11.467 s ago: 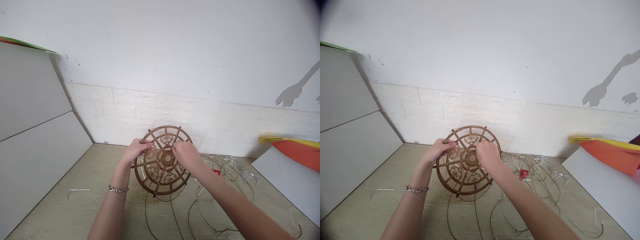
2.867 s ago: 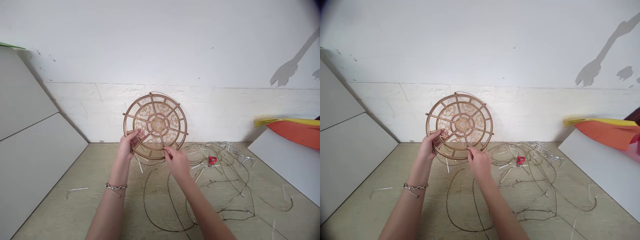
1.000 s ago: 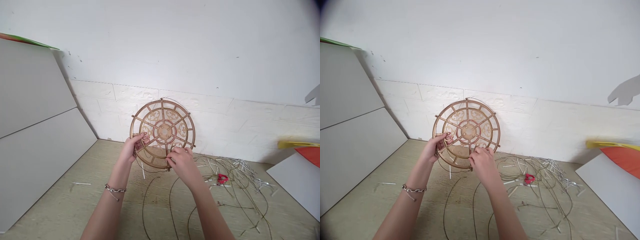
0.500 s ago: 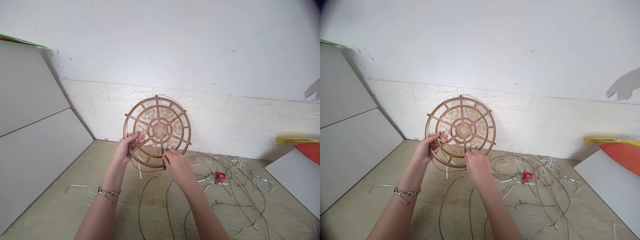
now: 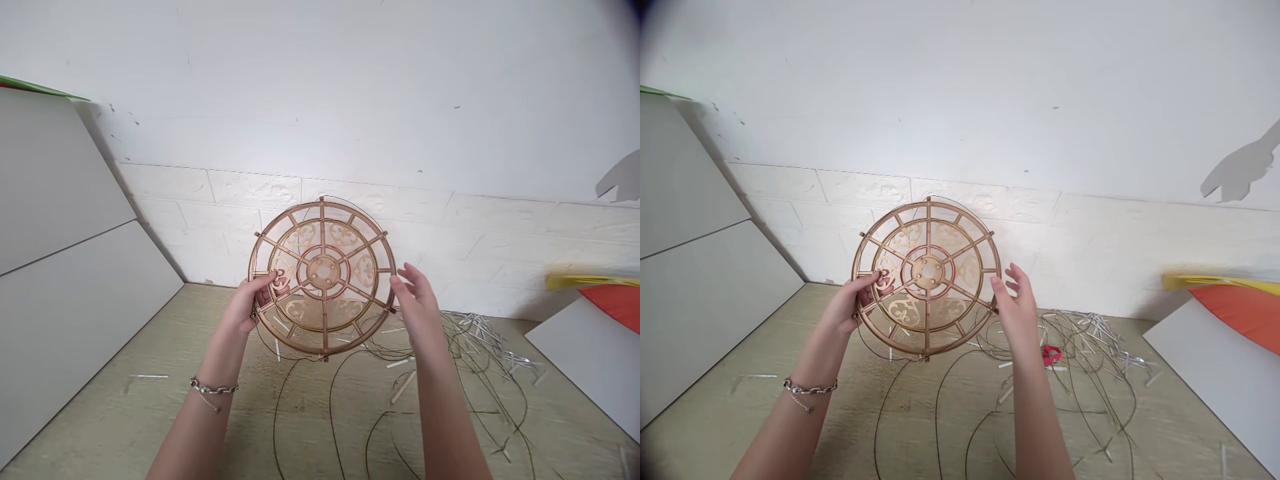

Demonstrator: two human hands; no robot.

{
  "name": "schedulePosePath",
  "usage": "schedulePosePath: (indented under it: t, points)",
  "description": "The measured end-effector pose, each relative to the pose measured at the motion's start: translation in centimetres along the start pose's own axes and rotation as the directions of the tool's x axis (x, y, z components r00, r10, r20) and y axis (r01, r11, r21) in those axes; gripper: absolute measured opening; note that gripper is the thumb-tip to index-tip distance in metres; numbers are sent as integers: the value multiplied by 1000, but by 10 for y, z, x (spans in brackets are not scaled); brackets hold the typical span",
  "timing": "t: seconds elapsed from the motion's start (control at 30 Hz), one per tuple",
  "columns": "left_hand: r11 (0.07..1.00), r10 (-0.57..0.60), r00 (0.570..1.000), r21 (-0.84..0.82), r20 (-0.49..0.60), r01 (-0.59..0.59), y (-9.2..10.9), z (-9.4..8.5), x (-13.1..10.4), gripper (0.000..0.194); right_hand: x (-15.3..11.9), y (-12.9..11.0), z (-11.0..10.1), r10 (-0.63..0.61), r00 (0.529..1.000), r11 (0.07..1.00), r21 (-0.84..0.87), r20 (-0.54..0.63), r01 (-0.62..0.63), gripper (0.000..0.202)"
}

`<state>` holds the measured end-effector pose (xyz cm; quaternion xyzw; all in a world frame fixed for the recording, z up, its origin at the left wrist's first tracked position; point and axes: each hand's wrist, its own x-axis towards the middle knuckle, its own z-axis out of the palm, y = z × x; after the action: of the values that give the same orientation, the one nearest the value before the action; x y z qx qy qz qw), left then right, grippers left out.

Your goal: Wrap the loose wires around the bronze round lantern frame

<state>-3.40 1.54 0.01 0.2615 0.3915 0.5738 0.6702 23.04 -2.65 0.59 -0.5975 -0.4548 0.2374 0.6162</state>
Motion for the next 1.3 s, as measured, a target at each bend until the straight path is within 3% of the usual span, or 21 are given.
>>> schedulePosePath:
  t: [0.03, 0.1, 0.17, 0.27, 0.47, 0.6, 0.7, 0.77, 0.83, 0.9, 0.93, 0.97, 1.0, 1.03, 1.07, 1.13, 1.17, 1.2, 1.3]
  points:
    - [1000, -11, 1000, 2, 9, 11, 0, 0, 0, 9, 5, 5, -1, 85, 991, 989, 109, 103, -96, 49]
    - [999, -30, 999, 12, 24, 30, -1, 0, -1, 10, 9, 10, -1, 198, 929, 913, 286, 312, -290, 46]
    - [999, -42, 999, 28, 32, 41, -1, 0, 0, 9, 9, 10, 1, 248, 878, 828, 382, 409, -411, 41]
    - [998, -45, 998, 38, 32, 44, -3, 0, 2, 9, 5, 5, 4, 290, 867, 770, 440, 404, -463, 32]
    - [998, -40, 997, 40, 61, 37, -6, 3, 2, 12, 4, 1, 0, 309, 871, 751, 463, 383, -470, 30]
    - [999, 25, 995, 22, 96, -27, -6, 6, 2, 18, 3, -3, -6, 310, 875, 748, 473, 371, -466, 31]
    - [989, 140, 989, 34, 51, -141, -4, 9, 0, 28, 3, -7, -12, 310, 892, 746, 498, 328, -442, 32]
    - [954, 298, 955, 44, -15, -297, -1, 11, -4, 32, 3, -10, -17, 315, 908, 742, 526, 275, -416, 33]
    - [876, 482, 873, 50, -78, -480, 3, 11, -10, 30, 3, -12, -24, 321, 923, 736, 557, 215, -385, 33]
    - [814, 580, 813, 55, -57, -578, 9, 8, -19, 29, 4, -15, -31, 318, 934, 731, 584, 165, -352, 33]
    - [820, 568, 823, 61, 22, -568, 12, 6, -23, 31, 4, -17, -35, 314, 939, 728, 599, 138, -332, 32]
    - [859, 481, 861, 106, 162, -500, 14, 2, -26, 36, 4, -18, -38, 311, 944, 725, 616, 108, -309, 31]
    - [890, 343, 886, 194, 313, -413, 16, -1, -29, 41, 4, -19, -42, 309, 948, 720, 633, 74, -284, 29]
    - [884, 167, 878, 326, 449, -335, 17, -3, -31, 42, 4, -21, -45, 309, 950, 714, 649, 41, -260, 27]
    - [845, -24, 837, 458, 547, -276, 16, -5, -31, 39, 4, -22, -47, 313, 950, 706, 665, 15, -243, 24]
    - [756, -328, 706, 623, 628, -202, 7, -2, -31, 37, 4, -24, -51, 327, 945, 691, 685, -12, -230, 21]
    - [777, -350, 680, 605, 644, -173, 0, 2, -29, 44, 4, -24, -52, 333, 943, 687, 689, -14, -233, 21]
    - [835, -290, 693, 528, 660, -154, -9, 8, -28, 52, 4, -24, -52, 335, 942, 685, 690, -12, -235, 21]
    - [996, 34, 830, 54, 556, -78, -41, 32, -26, 52, 5, -22, -50, 312, 950, 696, 680, 5, -232, 22]
